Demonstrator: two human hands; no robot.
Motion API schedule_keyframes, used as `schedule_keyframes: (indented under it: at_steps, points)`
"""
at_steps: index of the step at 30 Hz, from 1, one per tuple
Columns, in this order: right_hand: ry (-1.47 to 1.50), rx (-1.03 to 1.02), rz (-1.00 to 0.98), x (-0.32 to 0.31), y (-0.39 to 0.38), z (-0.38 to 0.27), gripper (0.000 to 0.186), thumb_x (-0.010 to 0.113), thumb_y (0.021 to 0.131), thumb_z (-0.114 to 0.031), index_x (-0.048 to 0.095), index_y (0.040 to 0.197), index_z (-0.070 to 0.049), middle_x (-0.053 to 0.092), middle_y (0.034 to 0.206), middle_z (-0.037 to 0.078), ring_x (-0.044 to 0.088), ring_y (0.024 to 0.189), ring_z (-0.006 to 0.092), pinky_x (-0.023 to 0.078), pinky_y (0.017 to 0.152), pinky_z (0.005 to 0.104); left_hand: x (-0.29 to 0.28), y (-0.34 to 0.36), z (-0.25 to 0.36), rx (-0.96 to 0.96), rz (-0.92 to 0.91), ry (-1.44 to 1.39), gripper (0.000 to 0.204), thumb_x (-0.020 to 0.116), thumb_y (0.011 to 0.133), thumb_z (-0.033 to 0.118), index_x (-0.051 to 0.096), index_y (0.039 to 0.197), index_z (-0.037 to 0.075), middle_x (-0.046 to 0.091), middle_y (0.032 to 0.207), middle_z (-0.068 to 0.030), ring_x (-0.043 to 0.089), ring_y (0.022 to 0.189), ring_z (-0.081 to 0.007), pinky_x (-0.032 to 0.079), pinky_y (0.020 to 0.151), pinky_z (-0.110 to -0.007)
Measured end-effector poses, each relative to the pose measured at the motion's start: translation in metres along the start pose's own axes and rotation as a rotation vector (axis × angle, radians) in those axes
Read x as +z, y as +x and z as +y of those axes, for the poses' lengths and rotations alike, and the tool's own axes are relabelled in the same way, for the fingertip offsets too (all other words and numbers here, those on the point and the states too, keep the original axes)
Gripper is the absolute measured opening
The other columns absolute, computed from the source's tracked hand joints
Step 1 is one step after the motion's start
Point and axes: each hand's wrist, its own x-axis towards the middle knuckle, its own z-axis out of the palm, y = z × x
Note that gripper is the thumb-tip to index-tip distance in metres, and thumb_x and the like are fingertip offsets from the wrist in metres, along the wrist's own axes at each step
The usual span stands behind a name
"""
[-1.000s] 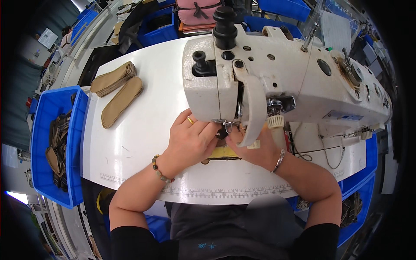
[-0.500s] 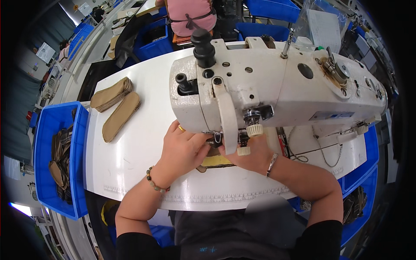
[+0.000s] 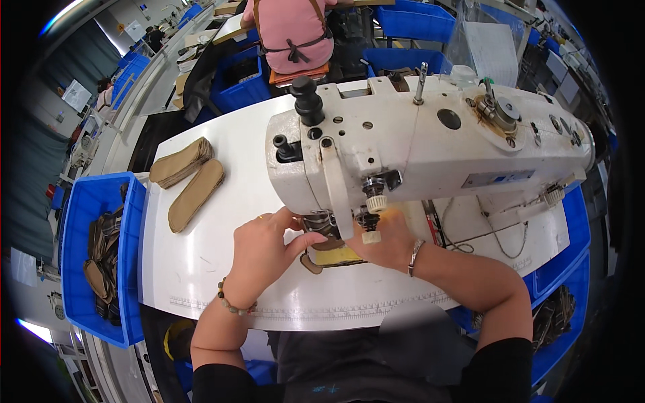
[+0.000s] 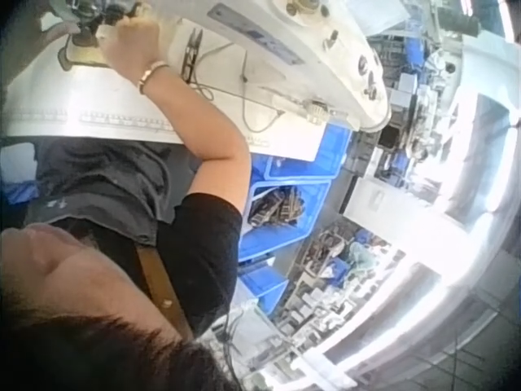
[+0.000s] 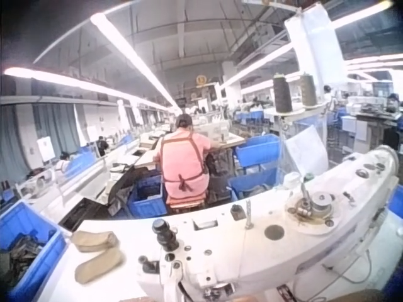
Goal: Using an industrial sewing machine to stitch together leather components for sandals or bags.
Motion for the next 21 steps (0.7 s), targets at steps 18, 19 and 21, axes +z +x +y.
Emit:
schedule_keyframes:
  at_steps: [18, 19, 21]
  points:
    - [-0.01, -0.012, -0.004, -0.003, -0.004, 0.0, 0.033, 0.063, 0.088, -0.029, 0.069, 0.071, -0.002, 0.065, 0.062, 0.015, 0.064, 0.058, 0.0333, 0.05, 0.058, 0.0436, 0.017, 0.004, 0.002, 0.234, 0.098, -0.078, 0.027, 0.075, 0.084, 0.031, 0.066, 0.095, 0.008, 0.068, 0.082, -0.0049, 0.063, 0.086, -0.0257, 0.045, 0.09, -0.042]
    - [-0.003, -0.009, -0.008, -0.003, -0.004, 0.001, 0.033, 0.063, 0.088, -0.029, 0.069, 0.071, -0.002, 0.065, 0.062, 0.015, 0.064, 0.058, 0.0333, 0.05, 0.058, 0.0436, 0.015, 0.004, 0.005, 0.243, 0.172, -0.014, 0.026, 0.075, 0.083, 0.031, 0.067, 0.094, 0.009, 0.068, 0.082, -0.0038, 0.063, 0.086, -0.025, 0.045, 0.09, -0.041]
    - [0.008, -0.002, 0.002, -0.003, -0.004, 0.001, 0.039, 0.062, 0.089, -0.03, 0.066, 0.063, -0.002, 0.062, 0.057, 0.015, 0.062, 0.054, 0.0342, 0.049, 0.056, 0.0442, 0.019, 0.003, 0.001, 0.246, 0.17, -0.07, 0.027, 0.076, 0.082, 0.031, 0.067, 0.095, 0.009, 0.068, 0.081, -0.0032, 0.063, 0.086, -0.025, 0.045, 0.09, -0.041]
